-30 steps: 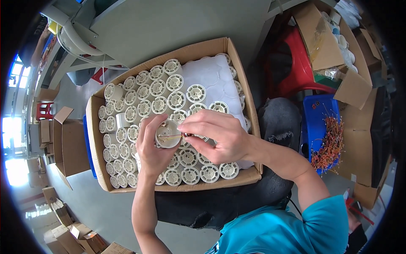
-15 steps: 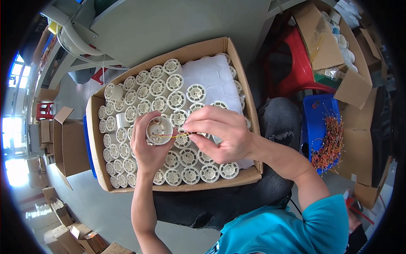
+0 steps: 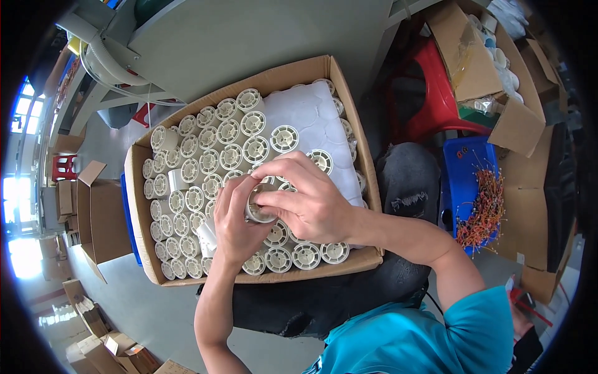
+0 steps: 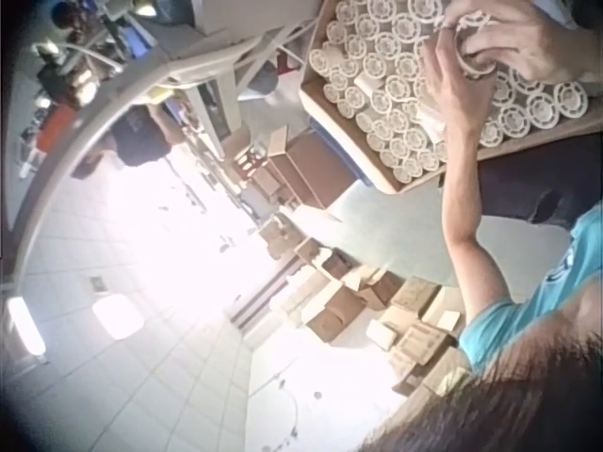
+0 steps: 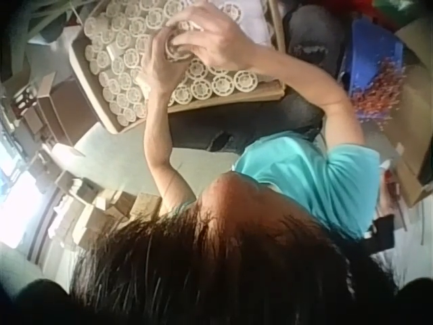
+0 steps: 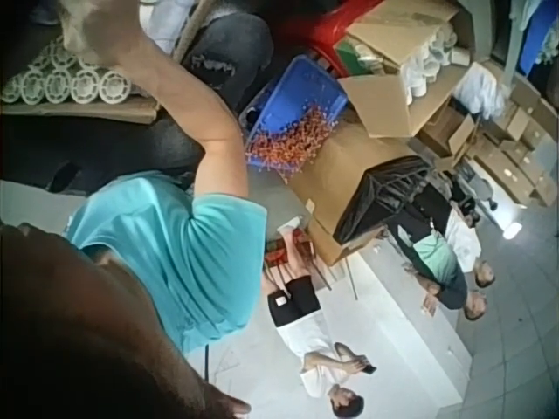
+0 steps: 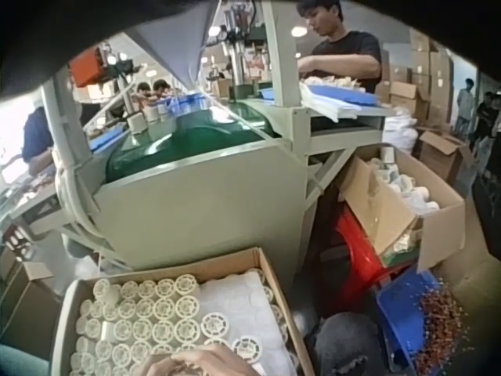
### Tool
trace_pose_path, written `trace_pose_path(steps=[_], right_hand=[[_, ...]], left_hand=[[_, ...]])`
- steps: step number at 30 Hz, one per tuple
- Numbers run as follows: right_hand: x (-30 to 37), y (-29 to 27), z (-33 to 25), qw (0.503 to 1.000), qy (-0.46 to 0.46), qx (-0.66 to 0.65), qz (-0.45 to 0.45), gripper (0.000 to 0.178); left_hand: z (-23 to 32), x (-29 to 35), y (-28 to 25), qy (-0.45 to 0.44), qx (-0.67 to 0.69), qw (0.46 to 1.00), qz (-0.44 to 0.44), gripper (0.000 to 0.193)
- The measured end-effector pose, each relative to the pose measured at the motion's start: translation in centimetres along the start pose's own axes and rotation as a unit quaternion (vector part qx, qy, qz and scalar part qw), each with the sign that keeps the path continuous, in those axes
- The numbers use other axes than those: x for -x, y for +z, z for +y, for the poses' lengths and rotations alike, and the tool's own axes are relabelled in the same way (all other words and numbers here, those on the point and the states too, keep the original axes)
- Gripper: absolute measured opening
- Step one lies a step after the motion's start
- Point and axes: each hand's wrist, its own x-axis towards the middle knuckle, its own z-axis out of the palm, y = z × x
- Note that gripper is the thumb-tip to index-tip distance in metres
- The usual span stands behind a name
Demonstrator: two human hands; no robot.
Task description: The person assembles small electrical components into plastic light housing units by hand, taking components from a component tray and wiring from a cardboard box.
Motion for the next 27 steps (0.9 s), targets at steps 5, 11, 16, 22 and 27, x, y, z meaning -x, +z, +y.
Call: trace_pose_path(steps=[5, 11, 16, 22, 27], right_hand=[[0.1, 0.4, -0.2, 0.999, 0.008, 0.001, -0.032, 0.024], [-0.1, -0.1, 0.0, 0.997, 0.061, -0.03, -0.02, 0.022], [0.1, 0.1, 0.2, 0.994, 0.087, -0.048, -0.042, 0.02], [0.3, 0.1, -0.4, 0.987, 0.135, -0.066, -0.049, 0.016], [0.2, 0.5, -0.5, 0.981, 0.144, -0.126, -0.028, 0.016]], left_hand=[[0.1, 0.2, 0.2, -0.002, 0.005, 1.0, -0.003, 0.066], [0.7, 0.0, 0.0, 0.012, 0.017, 1.0, 0.013, 0.065], [0.5, 0.0, 0.0, 0.008, 0.016, 1.0, -0.006, 0.064], [0.6, 0.2, 0.1, -0.006, 0.025, 1.0, -0.019, 0.058], [1.0, 0.2, 0.1, 0.051, -0.021, 0.998, 0.041, 0.056]])
